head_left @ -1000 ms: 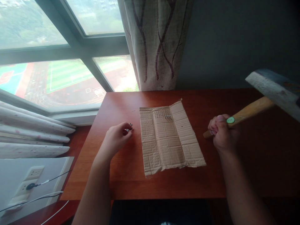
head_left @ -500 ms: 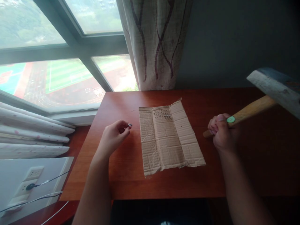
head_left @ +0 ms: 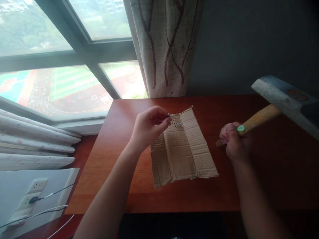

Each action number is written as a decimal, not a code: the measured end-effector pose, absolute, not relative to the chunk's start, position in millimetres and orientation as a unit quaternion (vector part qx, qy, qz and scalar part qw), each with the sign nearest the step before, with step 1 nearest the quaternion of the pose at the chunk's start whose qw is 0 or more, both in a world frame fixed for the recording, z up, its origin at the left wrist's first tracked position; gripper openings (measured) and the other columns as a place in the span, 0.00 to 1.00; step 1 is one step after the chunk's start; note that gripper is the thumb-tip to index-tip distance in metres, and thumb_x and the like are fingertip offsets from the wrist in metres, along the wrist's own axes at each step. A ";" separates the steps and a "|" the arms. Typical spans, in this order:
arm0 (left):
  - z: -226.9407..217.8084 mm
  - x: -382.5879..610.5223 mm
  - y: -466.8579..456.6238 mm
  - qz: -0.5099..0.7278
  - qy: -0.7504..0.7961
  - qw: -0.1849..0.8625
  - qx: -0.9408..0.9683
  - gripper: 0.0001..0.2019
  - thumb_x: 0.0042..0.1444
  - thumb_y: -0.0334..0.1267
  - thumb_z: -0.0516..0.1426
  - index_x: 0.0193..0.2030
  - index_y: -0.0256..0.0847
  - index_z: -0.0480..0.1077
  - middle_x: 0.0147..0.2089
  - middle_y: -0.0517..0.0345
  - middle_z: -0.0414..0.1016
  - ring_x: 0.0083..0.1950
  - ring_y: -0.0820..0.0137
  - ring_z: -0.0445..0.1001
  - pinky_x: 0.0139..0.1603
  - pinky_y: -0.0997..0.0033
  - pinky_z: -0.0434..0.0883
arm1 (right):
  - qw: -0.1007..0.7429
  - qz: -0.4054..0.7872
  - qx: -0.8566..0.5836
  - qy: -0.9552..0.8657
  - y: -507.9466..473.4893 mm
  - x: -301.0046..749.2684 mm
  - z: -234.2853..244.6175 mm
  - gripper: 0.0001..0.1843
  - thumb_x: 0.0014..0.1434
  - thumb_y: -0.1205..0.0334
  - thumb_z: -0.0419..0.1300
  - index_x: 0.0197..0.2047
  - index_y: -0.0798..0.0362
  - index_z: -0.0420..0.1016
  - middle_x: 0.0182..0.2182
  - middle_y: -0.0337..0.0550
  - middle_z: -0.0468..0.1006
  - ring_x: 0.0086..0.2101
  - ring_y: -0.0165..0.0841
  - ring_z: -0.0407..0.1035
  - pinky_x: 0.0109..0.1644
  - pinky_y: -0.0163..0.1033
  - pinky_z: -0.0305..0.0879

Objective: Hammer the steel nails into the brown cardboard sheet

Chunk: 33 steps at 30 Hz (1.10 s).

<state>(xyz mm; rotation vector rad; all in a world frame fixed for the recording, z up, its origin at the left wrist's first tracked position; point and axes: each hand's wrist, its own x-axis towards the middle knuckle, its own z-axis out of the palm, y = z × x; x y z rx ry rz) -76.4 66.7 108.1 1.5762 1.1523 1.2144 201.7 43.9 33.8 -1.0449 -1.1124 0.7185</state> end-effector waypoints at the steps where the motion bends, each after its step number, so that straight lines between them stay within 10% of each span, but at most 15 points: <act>1: 104.2 -71.4 72.2 0.477 0.462 0.400 0.631 0.05 0.53 0.36 0.64 0.34 0.40 0.72 0.34 0.56 0.79 0.35 0.70 0.79 0.38 0.70 0.77 | 0.665 0.320 -0.461 -0.492 43.8 201.5 33.6 0.25 0.63 0.50 0.64 0.22 0.50 0.56 0.14 0.30 0.56 0.15 0.24 0.51 0.16 0.32 0.47; 33: 81.9 -67.8 70.8 0.420 0.504 0.264 0.707 0.01 0.56 0.34 0.61 0.35 0.40 0.75 0.31 0.60 0.80 0.31 0.72 0.77 0.32 0.75 0.73 | 0.654 0.315 -0.472 -0.500 41.6 202.5 31.9 0.25 0.63 0.51 0.63 0.22 0.49 0.55 0.15 0.30 0.55 0.16 0.24 0.52 0.17 0.32 0.48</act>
